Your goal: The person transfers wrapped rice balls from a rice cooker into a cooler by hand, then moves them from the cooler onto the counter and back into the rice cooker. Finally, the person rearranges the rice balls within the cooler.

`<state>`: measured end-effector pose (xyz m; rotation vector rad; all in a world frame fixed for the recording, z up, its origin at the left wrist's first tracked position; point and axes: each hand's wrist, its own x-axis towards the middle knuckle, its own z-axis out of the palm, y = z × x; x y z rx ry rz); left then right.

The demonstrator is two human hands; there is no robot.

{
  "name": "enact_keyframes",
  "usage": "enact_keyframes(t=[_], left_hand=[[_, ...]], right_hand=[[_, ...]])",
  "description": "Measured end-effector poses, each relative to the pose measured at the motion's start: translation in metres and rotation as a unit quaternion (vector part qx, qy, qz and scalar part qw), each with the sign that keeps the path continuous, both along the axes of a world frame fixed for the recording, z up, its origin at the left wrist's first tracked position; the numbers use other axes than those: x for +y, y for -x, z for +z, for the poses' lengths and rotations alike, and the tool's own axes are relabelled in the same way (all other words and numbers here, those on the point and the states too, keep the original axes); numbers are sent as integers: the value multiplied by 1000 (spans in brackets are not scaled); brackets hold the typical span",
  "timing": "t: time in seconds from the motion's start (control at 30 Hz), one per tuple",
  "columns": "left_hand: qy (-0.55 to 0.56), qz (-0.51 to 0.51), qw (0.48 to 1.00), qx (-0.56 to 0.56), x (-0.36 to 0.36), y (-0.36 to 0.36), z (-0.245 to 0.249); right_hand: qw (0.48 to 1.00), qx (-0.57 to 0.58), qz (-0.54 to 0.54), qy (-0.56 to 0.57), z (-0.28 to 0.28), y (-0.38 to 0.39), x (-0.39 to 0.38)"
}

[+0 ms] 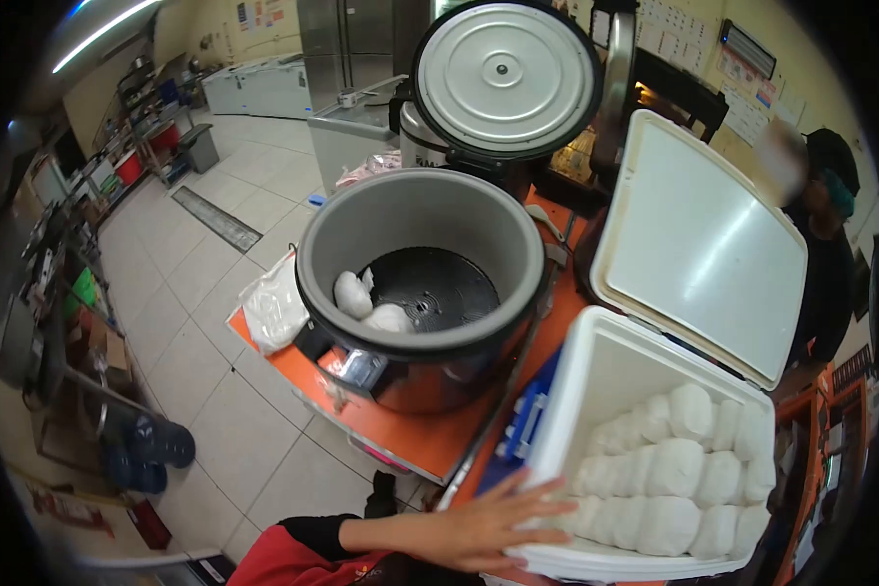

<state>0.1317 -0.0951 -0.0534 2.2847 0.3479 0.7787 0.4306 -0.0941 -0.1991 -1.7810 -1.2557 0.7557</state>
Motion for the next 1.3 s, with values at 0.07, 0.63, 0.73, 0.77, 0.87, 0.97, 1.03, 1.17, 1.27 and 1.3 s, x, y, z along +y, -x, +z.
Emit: enact_keyframes(t=[0.07, 0.63, 0.73, 0.77, 0.87, 0.97, 1.03, 1.17, 1.27, 1.3], left_hand=[[23, -97, 994, -53, 14, 27, -6], [353, -163, 911, -141, 137, 312, 27], [276, -2, 958, -74, 156, 312, 54], [219, 30, 975, -12, 167, 312, 66], [33, 59, 985, 157, 201, 300, 88], [-107, 69, 962, 240, 220, 283, 105], [-161, 94, 958, 219, 220, 281, 111], [-202, 196, 956, 85, 201, 288, 117], [-185, 311, 930, -72, 184, 295, 102], [-170, 351, 911, -135, 179, 297, 92]], right_hand=[[1000, -14, -17, 18, -5, 33, 6], [973, -101, -173, 114, 11, 121, -12], [969, -113, -192, 108, 25, 124, -19], [968, -118, -197, 102, 32, 125, -21], [962, -153, -219, 55, 70, 123, -23], [946, -227, -226, -58, 151, 130, -15], [928, -290, -181, -150, 221, 153, 2], [909, -345, 156, -177, 309, 251, 102], [839, -258, 470, -92, 242, 333, 205], [820, -247, 515, -34, 208, 357, 228]])
